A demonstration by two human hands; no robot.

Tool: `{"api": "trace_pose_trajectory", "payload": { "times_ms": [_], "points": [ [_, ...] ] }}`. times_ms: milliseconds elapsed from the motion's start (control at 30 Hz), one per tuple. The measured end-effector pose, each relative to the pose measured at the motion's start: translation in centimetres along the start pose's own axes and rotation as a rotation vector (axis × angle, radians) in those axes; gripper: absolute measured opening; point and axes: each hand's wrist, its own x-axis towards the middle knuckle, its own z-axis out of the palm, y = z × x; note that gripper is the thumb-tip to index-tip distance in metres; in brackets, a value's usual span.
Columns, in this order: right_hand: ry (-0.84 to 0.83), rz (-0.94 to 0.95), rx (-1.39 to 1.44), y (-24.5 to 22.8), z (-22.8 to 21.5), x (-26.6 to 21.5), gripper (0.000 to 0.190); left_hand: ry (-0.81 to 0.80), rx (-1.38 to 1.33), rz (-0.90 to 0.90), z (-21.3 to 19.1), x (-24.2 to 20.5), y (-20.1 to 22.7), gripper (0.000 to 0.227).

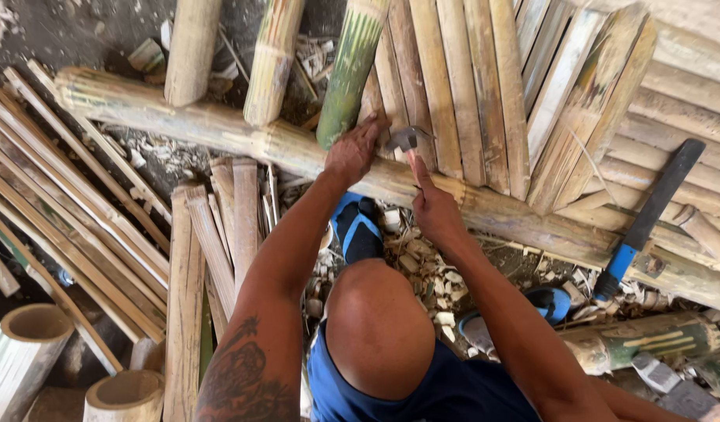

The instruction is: The person assembles a bamboo structure by placing split bamboo pieces into a frame and securing them with a hammer. They repeatedly pick up bamboo pieces, position them, and tap them into place.

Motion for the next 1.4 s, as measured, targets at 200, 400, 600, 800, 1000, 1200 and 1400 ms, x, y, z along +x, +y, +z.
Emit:
{"api": "trace_pose_trajectory", "payload": {
  "times_ms": [200, 400, 600, 800, 1000, 1200, 1400],
  "points": [
    [0.210, 0.035, 0.079, 2.4, 1.4, -0.9, 0.071, -0.026, -0.003, -0.024, 0.2, -0.3, 0.1, 0.051],
    [0.149, -0.034, 0.043, 2.2, 2.2, -0.3, 0.071, -0.102, 0.003, -0.071, -0.5, 0.0, 0.8, 0.057],
    [0.148, 0.112, 0.087, 1.1, 1.9, -0.8, 0.070, -0.159, -0.144, -0.223, -0.7, -0.1, 1.1, 0.039],
    [0.136, 0.077, 0.118, 2.7, 1.8, -0.5, 0.067, -0.184, -0.017, -0.187, 0.0, 0.0, 0.9, 0.049],
    [0.118, -0.116, -0.028, 3.4, 2.3, -0.2, 0.072, 0.055, -0.048, 0.068, -0.7, -0.9, 0.8, 0.047],
    [0.184, -0.256, -0.025, 2.0, 2.6, -0.3, 0.073, -0.022, -0.184, -0.189, -3.7, -10.7, -1.5, 0.025],
    [0.106, -0.312, -0.003, 0.0, 4.2, -0.3, 0.075, -0.367, 0.164, -0.444, 1.1, -17.6, -1.1, 0.021]
  ]
}}
